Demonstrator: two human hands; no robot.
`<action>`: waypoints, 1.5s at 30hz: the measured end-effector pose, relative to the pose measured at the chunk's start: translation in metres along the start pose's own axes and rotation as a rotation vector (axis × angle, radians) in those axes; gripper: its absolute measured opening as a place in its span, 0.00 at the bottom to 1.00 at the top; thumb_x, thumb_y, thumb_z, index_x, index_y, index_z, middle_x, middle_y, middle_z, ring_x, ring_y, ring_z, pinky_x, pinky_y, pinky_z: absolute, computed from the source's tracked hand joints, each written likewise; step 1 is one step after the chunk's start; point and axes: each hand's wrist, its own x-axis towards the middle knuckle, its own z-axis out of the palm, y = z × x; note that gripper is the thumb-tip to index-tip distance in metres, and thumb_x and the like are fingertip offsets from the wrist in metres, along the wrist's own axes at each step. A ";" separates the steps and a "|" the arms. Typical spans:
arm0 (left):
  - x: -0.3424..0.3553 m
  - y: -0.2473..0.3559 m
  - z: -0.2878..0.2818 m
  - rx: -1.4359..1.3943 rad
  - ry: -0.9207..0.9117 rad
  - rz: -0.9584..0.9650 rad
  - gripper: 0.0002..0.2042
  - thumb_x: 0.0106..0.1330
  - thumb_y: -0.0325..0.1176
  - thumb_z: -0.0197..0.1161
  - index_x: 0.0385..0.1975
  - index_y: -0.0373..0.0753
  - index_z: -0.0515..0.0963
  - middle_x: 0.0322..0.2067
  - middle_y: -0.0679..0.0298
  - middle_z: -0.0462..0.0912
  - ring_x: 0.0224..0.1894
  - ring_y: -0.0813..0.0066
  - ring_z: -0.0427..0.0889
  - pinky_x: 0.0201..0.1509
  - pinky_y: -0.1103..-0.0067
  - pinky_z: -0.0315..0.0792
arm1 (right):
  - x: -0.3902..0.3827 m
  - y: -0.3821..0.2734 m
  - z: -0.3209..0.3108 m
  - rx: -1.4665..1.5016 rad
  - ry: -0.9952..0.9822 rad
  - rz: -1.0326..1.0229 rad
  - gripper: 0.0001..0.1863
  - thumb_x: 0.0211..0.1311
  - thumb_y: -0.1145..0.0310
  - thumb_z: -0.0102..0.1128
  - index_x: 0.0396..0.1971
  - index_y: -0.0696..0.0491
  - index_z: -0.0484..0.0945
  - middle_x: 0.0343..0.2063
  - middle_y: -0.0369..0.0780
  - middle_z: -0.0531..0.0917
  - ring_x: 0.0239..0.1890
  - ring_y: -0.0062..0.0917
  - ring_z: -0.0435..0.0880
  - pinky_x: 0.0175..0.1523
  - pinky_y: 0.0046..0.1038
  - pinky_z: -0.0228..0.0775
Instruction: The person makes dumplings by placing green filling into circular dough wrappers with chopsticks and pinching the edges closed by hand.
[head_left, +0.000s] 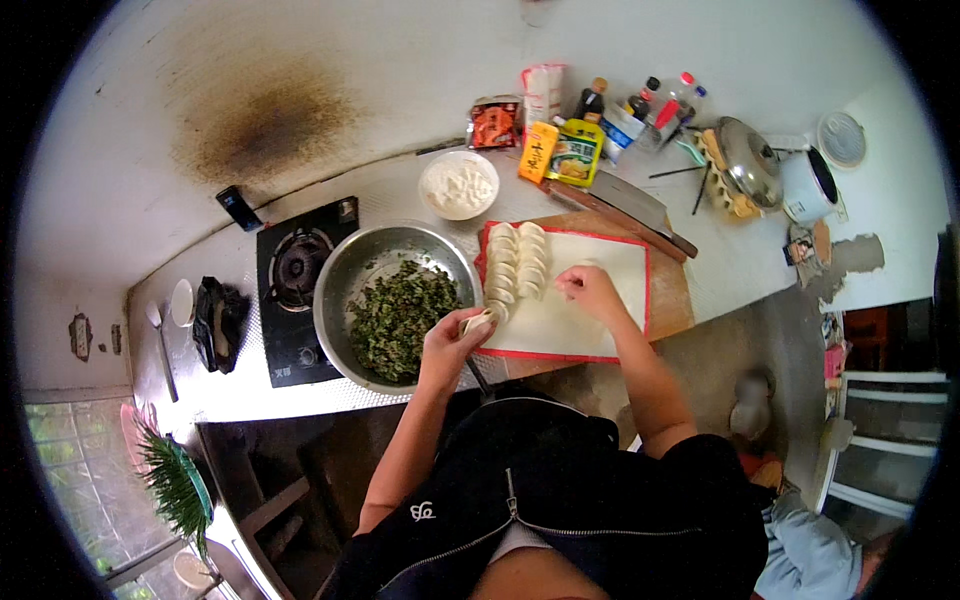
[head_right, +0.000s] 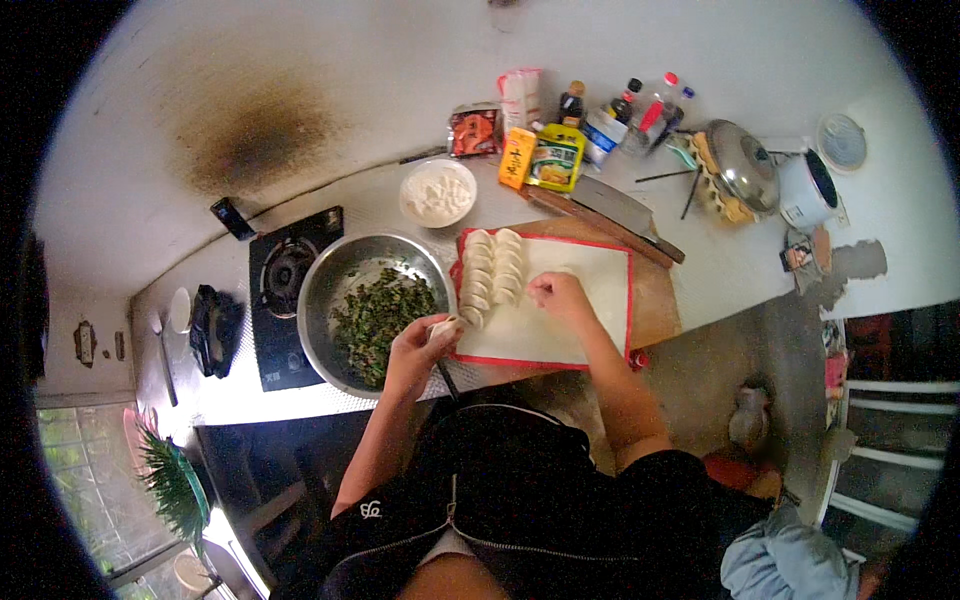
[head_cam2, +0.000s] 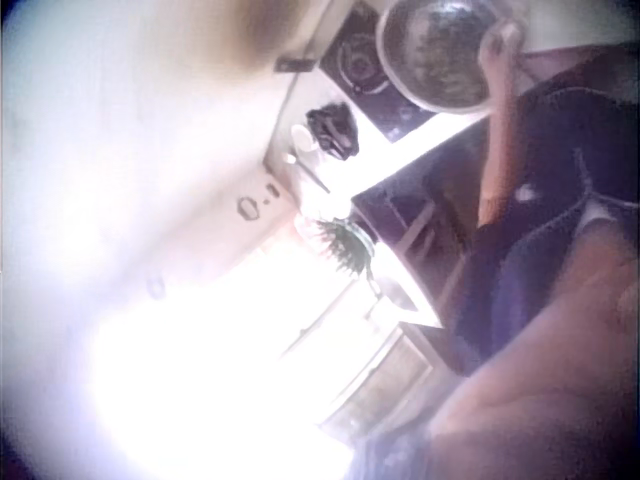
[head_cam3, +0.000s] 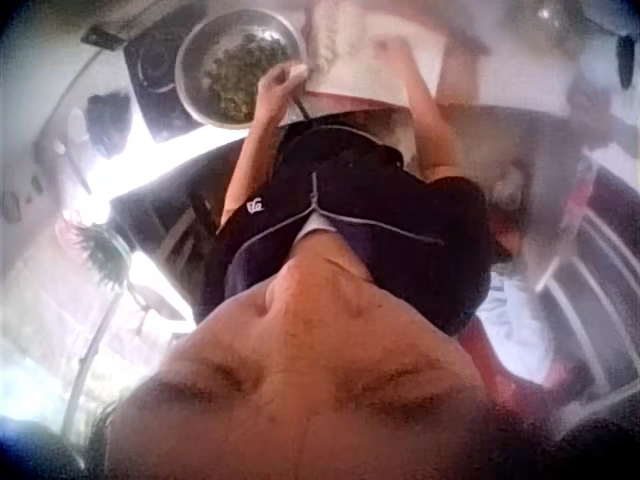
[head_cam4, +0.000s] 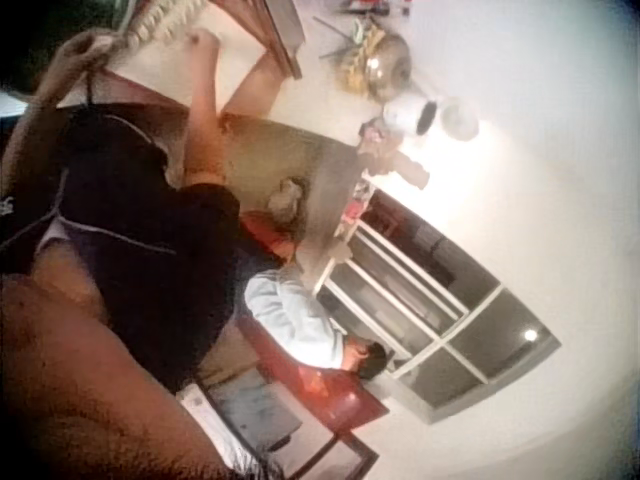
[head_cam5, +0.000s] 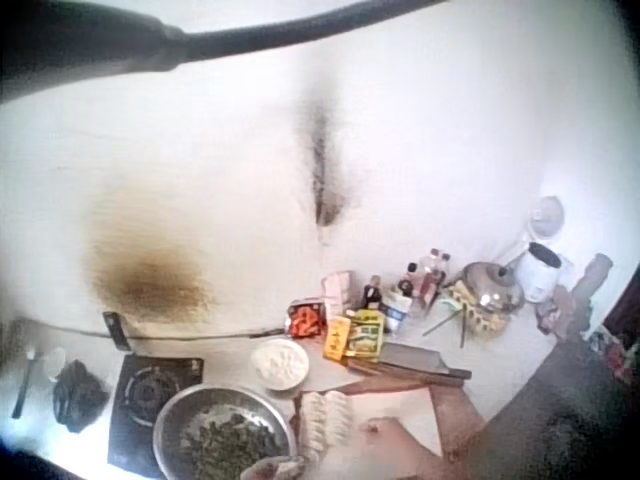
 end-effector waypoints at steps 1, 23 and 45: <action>0.011 -0.012 0.008 0.041 -0.026 0.016 0.15 0.62 0.24 0.64 0.48 0.30 0.75 0.41 0.60 0.81 0.41 0.77 0.80 0.48 0.81 0.74 | -0.014 0.005 0.002 0.025 0.009 0.012 0.06 0.61 0.73 0.61 0.34 0.60 0.81 0.23 0.35 0.82 0.25 0.16 0.79 0.34 0.20 0.73; 0.065 -0.077 0.074 0.108 -0.008 -0.077 0.16 0.63 0.31 0.65 0.48 0.33 0.74 0.41 0.64 0.79 0.40 0.77 0.80 0.42 0.80 0.79 | -0.067 0.011 0.020 -0.120 0.156 -0.211 0.09 0.52 0.72 0.64 0.35 0.52 0.83 0.29 0.48 0.84 0.34 0.37 0.84 0.41 0.35 0.75; 0.024 -0.062 0.081 0.023 -0.018 0.107 0.14 0.65 0.29 0.64 0.47 0.31 0.75 0.39 0.66 0.81 0.38 0.82 0.79 0.44 0.85 0.74 | -0.048 0.100 -0.035 0.093 0.284 0.129 0.27 0.40 0.61 0.76 0.41 0.59 0.79 0.34 0.44 0.84 0.35 0.28 0.83 0.42 0.29 0.74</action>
